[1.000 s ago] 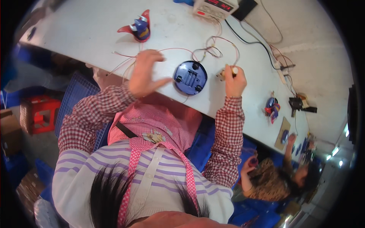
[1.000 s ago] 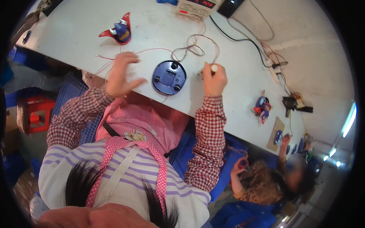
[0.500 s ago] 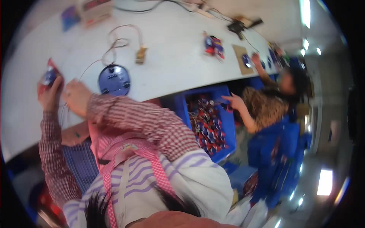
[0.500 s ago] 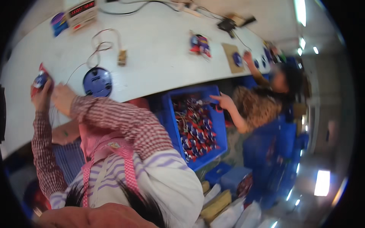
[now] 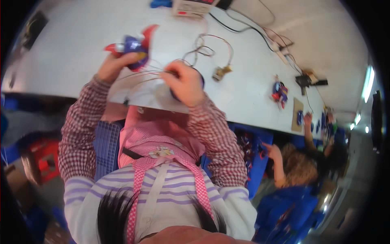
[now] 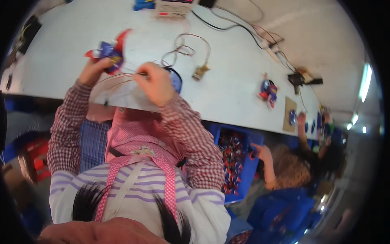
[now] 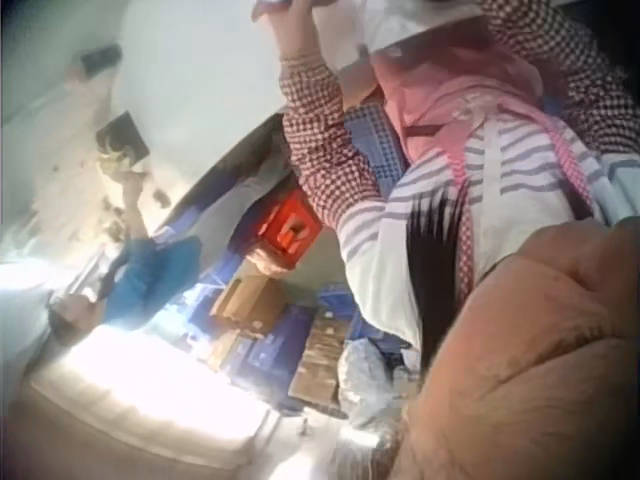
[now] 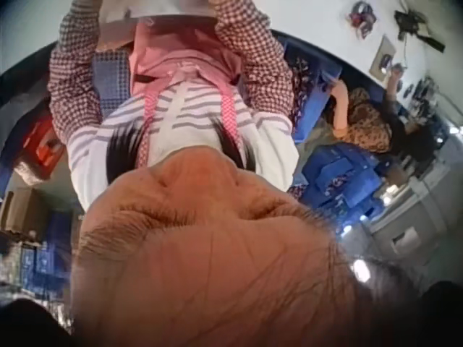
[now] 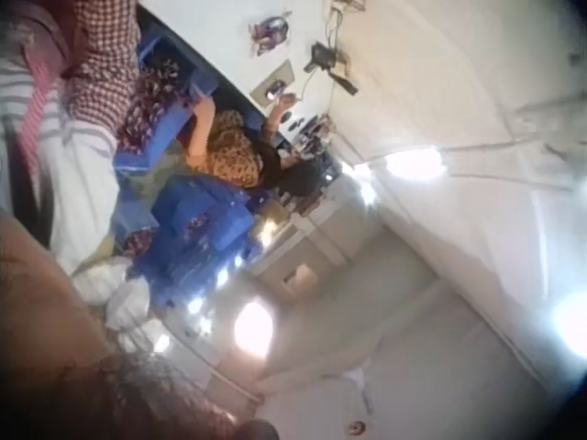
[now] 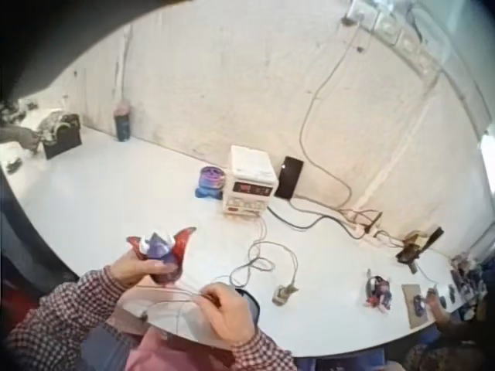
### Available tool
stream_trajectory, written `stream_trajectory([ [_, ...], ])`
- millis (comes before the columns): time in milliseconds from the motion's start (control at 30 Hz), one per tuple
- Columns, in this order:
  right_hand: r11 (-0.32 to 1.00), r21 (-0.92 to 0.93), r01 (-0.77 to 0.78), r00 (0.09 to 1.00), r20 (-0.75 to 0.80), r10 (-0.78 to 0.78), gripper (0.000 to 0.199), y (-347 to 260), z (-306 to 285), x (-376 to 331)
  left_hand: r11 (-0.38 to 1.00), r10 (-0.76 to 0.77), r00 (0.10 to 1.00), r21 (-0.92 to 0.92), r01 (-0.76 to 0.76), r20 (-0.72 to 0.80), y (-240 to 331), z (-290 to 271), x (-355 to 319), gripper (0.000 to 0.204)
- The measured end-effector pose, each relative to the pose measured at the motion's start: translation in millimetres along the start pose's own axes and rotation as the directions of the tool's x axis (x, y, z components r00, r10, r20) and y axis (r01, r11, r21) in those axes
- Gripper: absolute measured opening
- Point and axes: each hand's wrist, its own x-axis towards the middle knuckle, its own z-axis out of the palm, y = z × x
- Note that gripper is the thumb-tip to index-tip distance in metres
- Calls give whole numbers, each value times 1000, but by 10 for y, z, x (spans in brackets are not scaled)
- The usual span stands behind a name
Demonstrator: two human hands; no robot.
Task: Connecting wires and assembling electronic components into a plastic toy or lamp housing.
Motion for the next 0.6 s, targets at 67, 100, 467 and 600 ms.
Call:
stream_trajectory([
  [67,991,48,-127,991,-28,128,12,4,-182,-62,997,-56,990,59,48,133,53,188,-51,39],
  [100,982,34,-186,981,-50,188,13,3,-255,-112,993,-57,985,109,40,162,59,308,-76,39],
  [467,928,-361,-95,957,-290,-15,33,611,-303,-488,841,42,977,521,-149,211,-644,816,1,68],
  [600,985,-86,-152,939,-324,116,34,448,-260,-353,886,79,980,438,-153,184,-550,912,-77,62],
])
